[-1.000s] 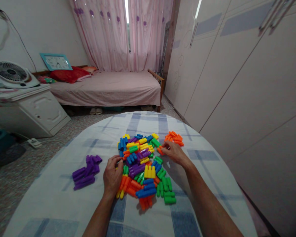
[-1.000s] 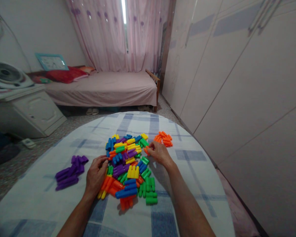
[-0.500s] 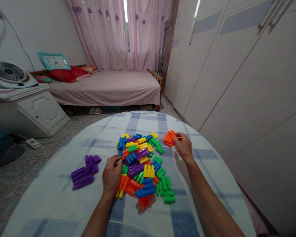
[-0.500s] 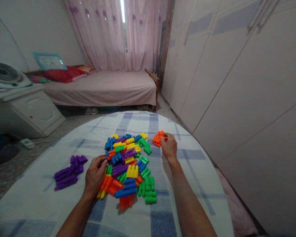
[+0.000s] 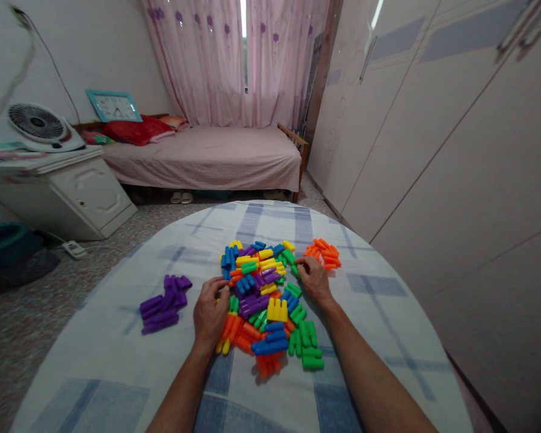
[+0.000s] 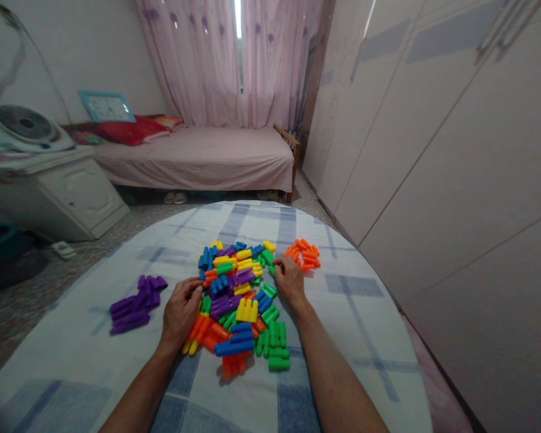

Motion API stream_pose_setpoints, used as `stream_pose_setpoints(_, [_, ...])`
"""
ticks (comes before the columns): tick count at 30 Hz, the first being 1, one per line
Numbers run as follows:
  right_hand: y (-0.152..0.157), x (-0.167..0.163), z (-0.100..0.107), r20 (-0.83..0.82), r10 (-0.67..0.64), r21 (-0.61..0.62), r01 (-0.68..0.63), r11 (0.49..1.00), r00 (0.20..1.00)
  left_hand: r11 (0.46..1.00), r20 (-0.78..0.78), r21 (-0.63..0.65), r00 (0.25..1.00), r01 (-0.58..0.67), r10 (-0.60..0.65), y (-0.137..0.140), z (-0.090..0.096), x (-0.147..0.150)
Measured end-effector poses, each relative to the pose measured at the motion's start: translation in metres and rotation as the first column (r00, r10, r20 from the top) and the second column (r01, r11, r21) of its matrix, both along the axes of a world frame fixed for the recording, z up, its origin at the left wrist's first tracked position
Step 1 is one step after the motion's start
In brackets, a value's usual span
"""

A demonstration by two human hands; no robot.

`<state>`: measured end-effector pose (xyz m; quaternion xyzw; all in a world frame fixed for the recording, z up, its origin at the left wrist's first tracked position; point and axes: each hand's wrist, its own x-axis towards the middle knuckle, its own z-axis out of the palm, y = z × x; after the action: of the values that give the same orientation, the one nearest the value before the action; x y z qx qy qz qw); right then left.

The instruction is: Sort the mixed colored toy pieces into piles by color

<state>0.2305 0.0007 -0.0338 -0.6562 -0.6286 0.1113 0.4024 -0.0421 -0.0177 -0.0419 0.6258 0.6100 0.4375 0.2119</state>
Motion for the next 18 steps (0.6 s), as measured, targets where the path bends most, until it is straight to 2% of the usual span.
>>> stream_pose_setpoints(6, [0.003,0.004,-0.007,0.034,-0.017,0.06,0.015,0.998,0.999,1.0,-0.013,0.011,1.0,-0.008,0.008,-0.001,0.001,0.001])
stream_pose_setpoints(10, [-0.003,0.003,-0.001,0.124,-0.054,0.085,0.044,0.995,0.991,1.0,-0.027,0.019,1.0,-0.01,0.01,0.0,0.001,0.001])
stream_pose_setpoints(13, [-0.011,0.012,0.01,0.246,-0.222,-0.037,0.238,0.971,0.944,1.0,-0.038,0.022,0.999,-0.011,0.012,0.001,-0.001,0.001])
stream_pose_setpoints(15, [-0.016,0.022,0.018,0.338,-0.304,-0.18,0.378,0.908,0.891,1.0,-0.034,0.027,0.999,-0.009,0.01,0.001,-0.001,0.001])
stream_pose_setpoints(17, [-0.019,0.032,0.023,0.382,-0.31,-0.267,0.425,0.865,0.87,0.999,-0.024,0.033,1.0,-0.005,0.006,0.001,-0.001,0.002])
stream_pose_setpoints(18, [-0.021,0.035,0.024,0.375,-0.289,-0.275,0.403,0.873,0.881,0.999,-0.019,0.035,1.0,-0.006,0.006,0.001,-0.001,0.002])
